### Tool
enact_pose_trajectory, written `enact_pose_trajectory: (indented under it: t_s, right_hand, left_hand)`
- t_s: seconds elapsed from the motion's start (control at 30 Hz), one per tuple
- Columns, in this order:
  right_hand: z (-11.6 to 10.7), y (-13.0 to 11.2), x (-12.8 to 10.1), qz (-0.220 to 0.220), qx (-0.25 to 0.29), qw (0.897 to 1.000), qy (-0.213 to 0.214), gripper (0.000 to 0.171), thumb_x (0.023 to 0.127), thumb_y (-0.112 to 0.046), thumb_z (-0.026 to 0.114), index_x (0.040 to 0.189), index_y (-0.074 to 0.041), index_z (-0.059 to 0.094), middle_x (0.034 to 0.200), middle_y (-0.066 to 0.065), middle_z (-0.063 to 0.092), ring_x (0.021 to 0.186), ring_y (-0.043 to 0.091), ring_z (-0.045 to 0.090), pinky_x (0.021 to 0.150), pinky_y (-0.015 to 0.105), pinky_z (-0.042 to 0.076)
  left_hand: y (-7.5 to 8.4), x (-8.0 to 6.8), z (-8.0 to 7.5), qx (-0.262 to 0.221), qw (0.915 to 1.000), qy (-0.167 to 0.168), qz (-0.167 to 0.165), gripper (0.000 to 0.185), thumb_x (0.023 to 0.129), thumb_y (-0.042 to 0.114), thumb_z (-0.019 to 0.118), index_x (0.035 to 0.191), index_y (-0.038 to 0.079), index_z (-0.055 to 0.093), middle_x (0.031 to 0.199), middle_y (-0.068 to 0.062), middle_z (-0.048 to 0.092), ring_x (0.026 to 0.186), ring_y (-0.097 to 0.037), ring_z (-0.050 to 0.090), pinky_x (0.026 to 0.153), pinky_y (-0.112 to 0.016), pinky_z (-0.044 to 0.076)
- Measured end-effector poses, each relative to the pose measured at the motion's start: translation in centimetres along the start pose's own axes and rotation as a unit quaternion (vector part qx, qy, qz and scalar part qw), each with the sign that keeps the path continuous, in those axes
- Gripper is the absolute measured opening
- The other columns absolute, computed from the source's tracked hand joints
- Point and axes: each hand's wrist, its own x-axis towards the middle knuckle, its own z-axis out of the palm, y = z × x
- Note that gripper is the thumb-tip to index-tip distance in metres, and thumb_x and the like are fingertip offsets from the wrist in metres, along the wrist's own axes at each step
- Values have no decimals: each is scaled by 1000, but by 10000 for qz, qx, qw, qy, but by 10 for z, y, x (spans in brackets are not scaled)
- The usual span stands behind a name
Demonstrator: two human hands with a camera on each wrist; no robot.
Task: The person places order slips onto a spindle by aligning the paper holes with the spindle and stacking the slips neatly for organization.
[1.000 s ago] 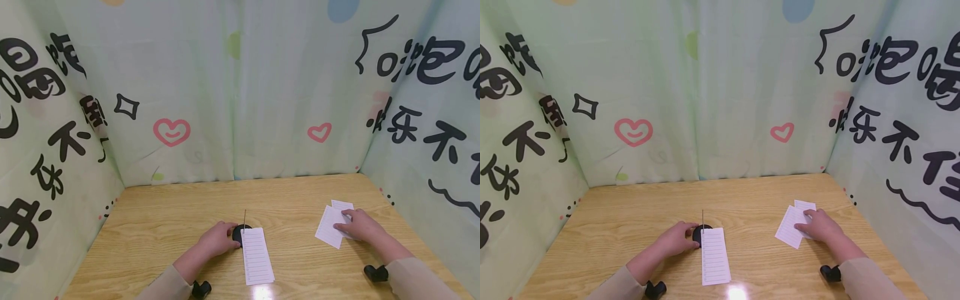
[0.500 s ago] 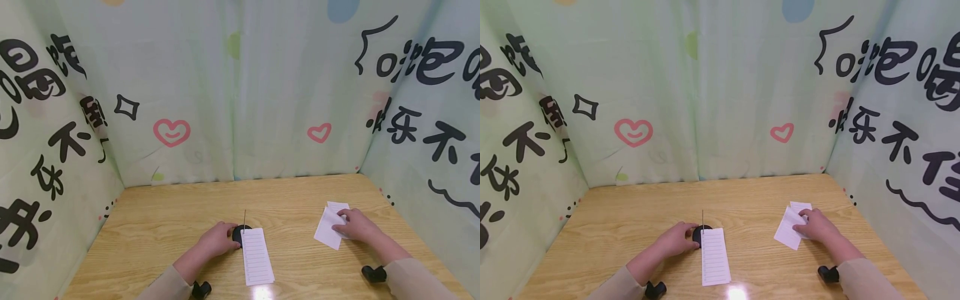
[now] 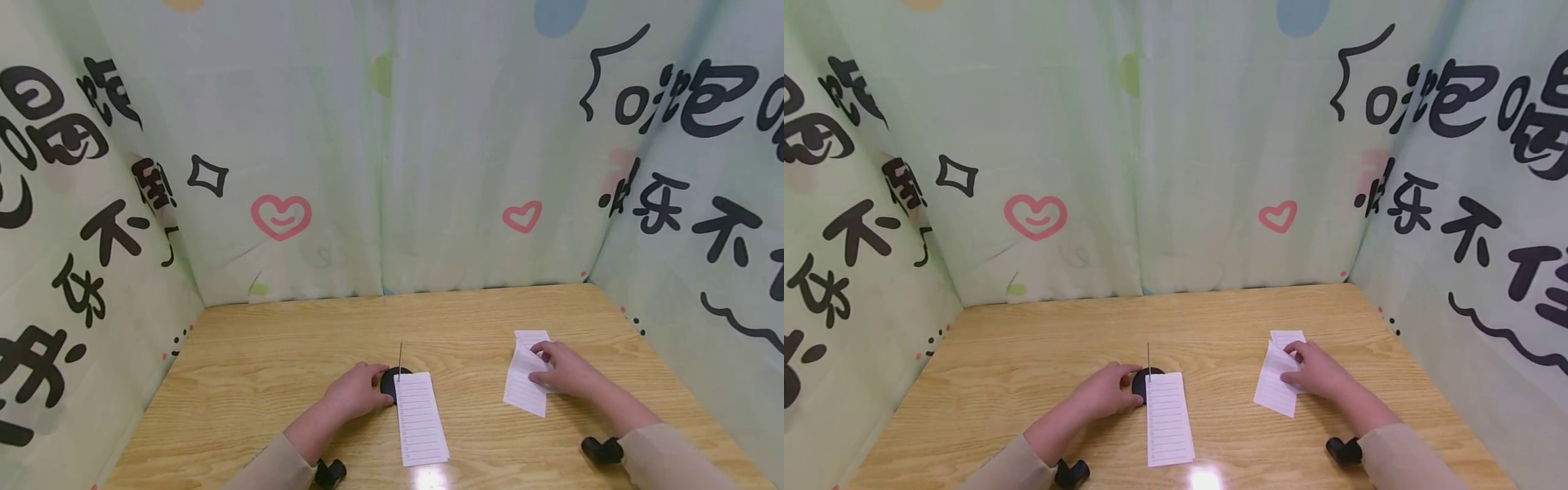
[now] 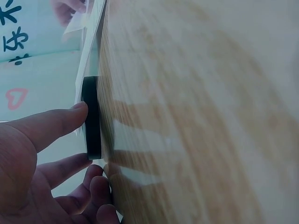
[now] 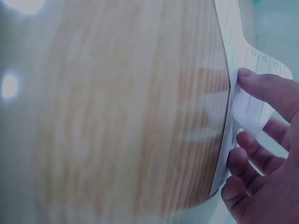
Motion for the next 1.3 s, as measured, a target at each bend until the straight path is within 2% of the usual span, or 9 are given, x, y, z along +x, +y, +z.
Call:
enact_pose_trajectory:
  t_s: [0.17, 0.4, 0.63, 0.83, 1.07, 1.2, 1.3]
  right_hand:
    - [2, -3, 0, 80, 205, 9997, -63, 55, 84, -24, 80, 127, 1, 55, 92, 6, 51, 81, 22, 48, 71, 37, 39]
    - [7, -3, 1, 184, 334, 9992, -74, 61, 84, -25, 80, 135, -5, 51, 91, 6, 50, 80, 22, 47, 70, 37, 37]
    - [10, -10, 1, 229, 668, 9975, -94, 66, 85, -16, 78, 140, -3, 45, 99, 10, 52, 87, 25, 48, 74, 39, 40]
    - [11, -12, 2, 348, 939, 9949, -105, 59, 87, -5, 72, 140, -3, 45, 93, 9, 51, 79, 22, 48, 67, 34, 39]
    - [7, -13, -1, 254, 1002, 9946, -95, 55, 92, -3, 65, 142, 1, 41, 93, 9, 54, 77, 20, 49, 64, 30, 40]
    - [4, -16, -3, 226, 1219, 9922, -91, 57, 94, -1, 63, 144, 1, 37, 94, 9, 54, 74, 20, 47, 61, 27, 40]
    - [2, -18, -5, 171, 1204, 9926, -54, 58, 94, -2, 62, 146, 1, 36, 96, 10, 55, 77, 20, 48, 63, 28, 41]
  left_hand:
    - [0, 0, 1, -44, 10000, 17, 17, 60, 82, 30, 81, 136, 14, 60, 98, -4, 55, 82, -21, 51, 77, -43, 46]
    - [3, -4, -1, 27, 10000, 61, 56, 59, 82, 29, 82, 134, 12, 61, 97, -5, 56, 83, -21, 52, 76, -42, 47]
    - [5, -6, -3, 7, 10000, 32, -40, 59, 82, 29, 81, 135, 13, 61, 98, -5, 56, 83, -21, 52, 78, -43, 47]
    - [5, -4, 0, 18, 10000, 61, -42, 59, 82, 29, 82, 134, 13, 61, 97, -4, 56, 83, -21, 51, 76, -43, 47]
    - [4, -3, 1, 34, 10000, 48, -56, 59, 82, 30, 81, 135, 13, 61, 98, -5, 56, 84, -21, 52, 79, -43, 48]
    - [5, -3, 0, 46, 10000, 44, -38, 60, 82, 30, 81, 135, 13, 61, 99, -5, 57, 84, -21, 52, 80, -44, 48]
    - [5, -3, 0, 69, 10000, 46, -13, 60, 82, 30, 81, 135, 13, 60, 99, -5, 57, 84, -21, 52, 80, -43, 48]
